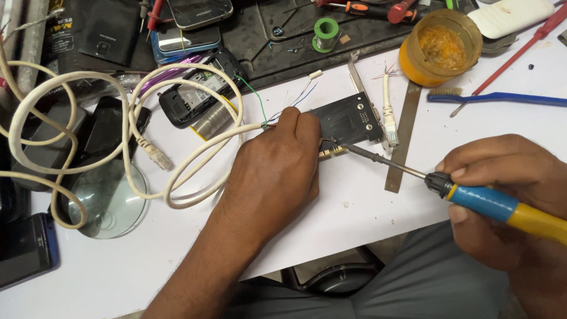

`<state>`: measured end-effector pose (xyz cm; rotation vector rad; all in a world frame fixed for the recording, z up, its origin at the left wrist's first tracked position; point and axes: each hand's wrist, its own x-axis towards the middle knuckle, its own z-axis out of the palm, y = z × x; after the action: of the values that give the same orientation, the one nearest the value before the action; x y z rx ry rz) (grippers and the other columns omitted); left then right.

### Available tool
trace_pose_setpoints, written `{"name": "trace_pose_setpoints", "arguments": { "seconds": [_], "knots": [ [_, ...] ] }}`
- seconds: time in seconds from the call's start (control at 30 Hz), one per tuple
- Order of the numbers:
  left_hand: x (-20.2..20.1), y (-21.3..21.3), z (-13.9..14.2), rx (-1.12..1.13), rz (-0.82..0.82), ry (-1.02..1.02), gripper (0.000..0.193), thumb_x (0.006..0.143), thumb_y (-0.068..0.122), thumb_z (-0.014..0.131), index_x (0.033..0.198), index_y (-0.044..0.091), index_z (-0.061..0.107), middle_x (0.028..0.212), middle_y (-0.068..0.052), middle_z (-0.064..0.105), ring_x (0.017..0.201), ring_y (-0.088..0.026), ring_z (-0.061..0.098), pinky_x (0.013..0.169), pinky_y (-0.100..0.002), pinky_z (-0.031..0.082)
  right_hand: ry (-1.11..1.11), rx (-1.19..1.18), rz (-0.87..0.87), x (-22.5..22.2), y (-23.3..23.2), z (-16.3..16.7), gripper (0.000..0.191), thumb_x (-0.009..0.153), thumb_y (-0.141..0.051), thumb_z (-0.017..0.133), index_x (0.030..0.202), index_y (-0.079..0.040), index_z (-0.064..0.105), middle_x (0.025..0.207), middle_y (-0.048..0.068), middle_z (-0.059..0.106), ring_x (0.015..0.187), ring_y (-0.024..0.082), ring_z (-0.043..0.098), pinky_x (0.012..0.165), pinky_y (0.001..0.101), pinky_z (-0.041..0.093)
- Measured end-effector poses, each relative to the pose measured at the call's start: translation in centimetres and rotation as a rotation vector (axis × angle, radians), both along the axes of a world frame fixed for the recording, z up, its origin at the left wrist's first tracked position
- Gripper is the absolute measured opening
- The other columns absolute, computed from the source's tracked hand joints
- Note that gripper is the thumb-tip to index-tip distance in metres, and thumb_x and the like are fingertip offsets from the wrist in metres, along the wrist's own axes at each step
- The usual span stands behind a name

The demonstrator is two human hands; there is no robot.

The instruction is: The person solders wires to a circuit board using a soldering iron and solder wire. They repeatedly apply solder to connection points, reflow existing joints, and clean the iron tip with a yellow sponge. The person also dips the iron into a small container of flux and continues soldering different areas of the board.

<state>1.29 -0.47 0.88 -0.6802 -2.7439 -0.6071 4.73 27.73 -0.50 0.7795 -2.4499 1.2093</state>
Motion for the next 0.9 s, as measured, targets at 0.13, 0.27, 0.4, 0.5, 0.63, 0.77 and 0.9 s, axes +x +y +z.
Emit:
{"name": "trace_pose_setpoints", "arguments": {
  "seconds": [0.13, 0.27, 0.4, 0.5, 0.63, 0.77, 0.9],
  "knots": [
    [0.0, 0.0, 0.0, 0.000, -0.001, 0.000, 0.015, 0.078, -0.006, 0.061, 0.091, -0.004, 0.054, 0.086, -0.020, 0.060, 0.059, -0.031, 0.067, 0.049, -0.042, 0.055, 0.014, 0.030, 0.008, -0.3, 0.0, 0.1, 0.027, 0.089, 0.000, 0.064, 0.110, -0.005, 0.049, 0.104, 0.016, 0.066, 0.084, 0.015, 0.070, 0.068, 0.0234, 0.060],
    [0.0, 0.0, 0.0, -0.001, 0.004, -0.001, 0.014, 0.079, -0.005, 0.061, 0.091, -0.003, 0.054, 0.084, -0.019, 0.060, 0.059, -0.031, 0.067, 0.049, -0.042, 0.055, -0.005, 0.036, 0.001, -0.3, 0.0, 0.1, 0.027, 0.086, 0.000, 0.065, 0.107, -0.004, 0.049, 0.103, 0.017, 0.067, 0.080, 0.015, 0.071, 0.065, 0.0240, 0.059],
    [-0.1, 0.0, 0.0, -0.002, 0.009, -0.007, 0.015, 0.078, -0.005, 0.061, 0.091, -0.003, 0.054, 0.084, -0.019, 0.060, 0.060, -0.032, 0.067, 0.050, -0.042, 0.055, -0.002, 0.058, -0.011, -0.3, 0.0, 0.2, 0.028, 0.085, 0.001, 0.065, 0.108, -0.004, 0.050, 0.104, 0.018, 0.067, 0.081, 0.015, 0.070, 0.064, 0.0231, 0.058],
    [-0.1, 0.0, -0.1, -0.003, 0.005, -0.008, 0.016, 0.078, -0.006, 0.061, 0.091, -0.003, 0.053, 0.084, -0.019, 0.060, 0.060, -0.032, 0.068, 0.050, -0.042, 0.055, 0.021, 0.042, 0.031, -0.9, 0.0, 0.0, 0.029, 0.083, 0.000, 0.066, 0.107, -0.004, 0.049, 0.103, 0.017, 0.068, 0.079, 0.014, 0.070, 0.067, 0.0248, 0.059],
    [-0.1, 0.0, -0.1, -0.001, 0.004, -0.016, 0.016, 0.078, -0.006, 0.061, 0.091, -0.003, 0.053, 0.085, -0.019, 0.060, 0.060, -0.031, 0.068, 0.050, -0.042, 0.056, 0.004, 0.022, 0.046, -0.8, 0.1, 0.0, 0.029, 0.083, 0.000, 0.065, 0.107, -0.004, 0.048, 0.102, 0.017, 0.067, 0.080, 0.014, 0.070, 0.069, 0.0253, 0.059],
    [-0.1, 0.0, -0.1, 0.002, 0.002, -0.007, 0.016, 0.078, -0.005, 0.061, 0.091, -0.003, 0.053, 0.085, -0.019, 0.061, 0.061, -0.032, 0.068, 0.051, -0.042, 0.056, 0.007, 0.009, 0.043, -0.5, 0.0, 0.0, 0.028, 0.087, 0.000, 0.064, 0.110, -0.006, 0.049, 0.106, 0.017, 0.066, 0.082, 0.014, 0.070, 0.071, 0.0238, 0.060],
    [-0.1, 0.0, 0.0, -0.005, 0.003, -0.013, 0.016, 0.078, -0.006, 0.061, 0.091, -0.003, 0.053, 0.085, -0.020, 0.060, 0.060, -0.031, 0.068, 0.050, -0.042, 0.056, 0.017, 0.027, 0.046, -0.7, 0.0, -0.1, 0.027, 0.087, 0.001, 0.064, 0.108, -0.005, 0.049, 0.105, 0.017, 0.067, 0.084, 0.015, 0.070, 0.070, 0.0241, 0.060]
  ]
}}
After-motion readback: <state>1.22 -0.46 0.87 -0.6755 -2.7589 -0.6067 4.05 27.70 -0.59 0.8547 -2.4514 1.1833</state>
